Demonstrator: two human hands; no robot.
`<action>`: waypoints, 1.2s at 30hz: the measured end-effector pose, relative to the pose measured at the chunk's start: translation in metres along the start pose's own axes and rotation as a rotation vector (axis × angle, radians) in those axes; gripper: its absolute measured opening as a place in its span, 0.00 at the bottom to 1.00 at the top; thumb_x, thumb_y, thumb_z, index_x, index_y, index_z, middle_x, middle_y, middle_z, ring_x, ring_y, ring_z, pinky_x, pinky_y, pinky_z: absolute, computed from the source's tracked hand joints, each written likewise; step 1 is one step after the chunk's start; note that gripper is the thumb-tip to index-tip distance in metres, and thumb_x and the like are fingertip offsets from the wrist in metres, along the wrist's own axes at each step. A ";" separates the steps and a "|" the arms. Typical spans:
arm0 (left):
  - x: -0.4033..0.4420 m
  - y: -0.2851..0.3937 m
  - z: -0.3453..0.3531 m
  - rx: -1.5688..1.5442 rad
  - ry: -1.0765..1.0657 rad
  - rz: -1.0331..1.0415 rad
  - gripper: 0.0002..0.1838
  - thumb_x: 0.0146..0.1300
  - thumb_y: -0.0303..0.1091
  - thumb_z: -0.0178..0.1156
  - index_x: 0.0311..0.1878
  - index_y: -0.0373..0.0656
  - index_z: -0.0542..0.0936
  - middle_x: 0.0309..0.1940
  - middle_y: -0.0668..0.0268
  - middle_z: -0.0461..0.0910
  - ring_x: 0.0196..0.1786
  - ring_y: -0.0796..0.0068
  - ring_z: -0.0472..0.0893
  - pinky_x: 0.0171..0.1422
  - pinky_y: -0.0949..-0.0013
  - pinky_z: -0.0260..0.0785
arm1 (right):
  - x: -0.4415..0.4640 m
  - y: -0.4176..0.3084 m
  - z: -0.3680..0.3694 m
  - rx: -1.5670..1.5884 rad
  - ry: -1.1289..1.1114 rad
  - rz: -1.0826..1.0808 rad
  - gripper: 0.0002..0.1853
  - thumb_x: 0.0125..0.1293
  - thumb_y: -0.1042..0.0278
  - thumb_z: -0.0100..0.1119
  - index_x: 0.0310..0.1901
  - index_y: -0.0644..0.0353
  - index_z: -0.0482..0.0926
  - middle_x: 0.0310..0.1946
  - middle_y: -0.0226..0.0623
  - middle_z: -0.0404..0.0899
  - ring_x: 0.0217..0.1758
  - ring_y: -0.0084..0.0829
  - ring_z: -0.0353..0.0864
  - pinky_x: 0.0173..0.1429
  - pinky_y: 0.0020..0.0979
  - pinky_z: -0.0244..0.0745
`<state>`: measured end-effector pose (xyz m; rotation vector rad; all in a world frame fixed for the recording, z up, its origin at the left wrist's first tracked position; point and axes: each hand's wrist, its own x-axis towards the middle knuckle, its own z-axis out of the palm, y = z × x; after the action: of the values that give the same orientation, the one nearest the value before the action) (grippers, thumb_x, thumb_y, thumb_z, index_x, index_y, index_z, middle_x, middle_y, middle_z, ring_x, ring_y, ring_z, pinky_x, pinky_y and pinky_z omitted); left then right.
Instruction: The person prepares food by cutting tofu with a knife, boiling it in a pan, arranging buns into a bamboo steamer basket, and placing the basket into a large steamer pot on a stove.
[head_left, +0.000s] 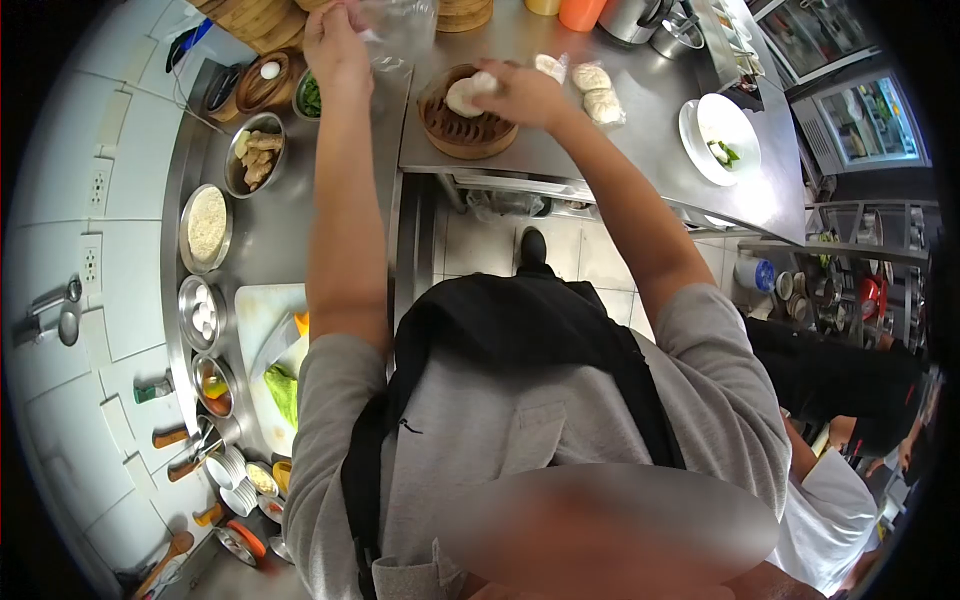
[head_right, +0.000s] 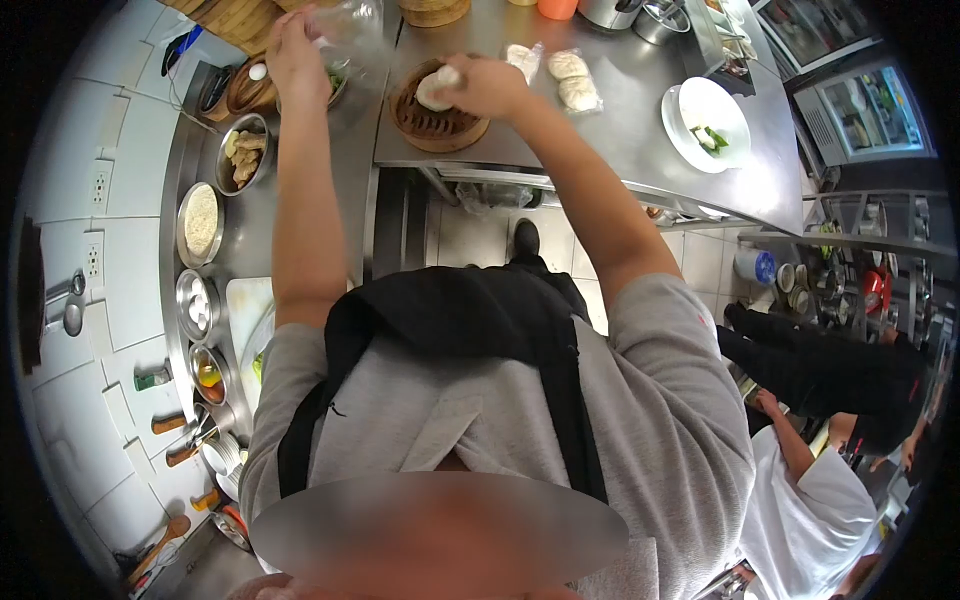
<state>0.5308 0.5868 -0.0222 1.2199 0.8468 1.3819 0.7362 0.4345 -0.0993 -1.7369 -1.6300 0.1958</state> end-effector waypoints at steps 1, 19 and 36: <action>0.006 -0.012 -0.012 0.046 -0.063 0.136 0.18 0.70 0.48 0.65 0.54 0.45 0.85 0.45 0.66 0.88 0.49 0.71 0.85 0.56 0.68 0.74 | -0.002 -0.003 0.004 -0.159 -0.100 0.019 0.30 0.64 0.40 0.65 0.62 0.50 0.80 0.53 0.42 0.84 0.49 0.43 0.87 0.52 0.40 0.82; -0.070 -0.069 0.013 1.586 -0.602 0.388 0.39 0.54 0.61 0.73 0.62 0.45 0.79 0.53 0.57 0.85 0.56 0.57 0.84 0.58 0.53 0.73 | -0.009 0.026 0.005 -0.227 -0.265 -0.246 0.33 0.56 0.63 0.67 0.66 0.49 0.75 0.64 0.41 0.77 0.64 0.47 0.78 0.66 0.44 0.77; -0.146 -0.037 -0.027 1.219 -0.079 -0.514 0.21 0.62 0.46 0.55 0.49 0.44 0.86 0.44 0.50 0.87 0.51 0.46 0.85 0.55 0.47 0.76 | 0.053 0.035 0.006 -0.131 -0.657 -0.111 0.24 0.70 0.55 0.55 0.61 0.59 0.80 0.46 0.52 0.87 0.53 0.52 0.85 0.58 0.47 0.77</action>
<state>0.5024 0.4552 -0.0952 1.7120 1.9034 0.2970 0.7707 0.4882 -0.1055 -1.7765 -2.2382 0.6758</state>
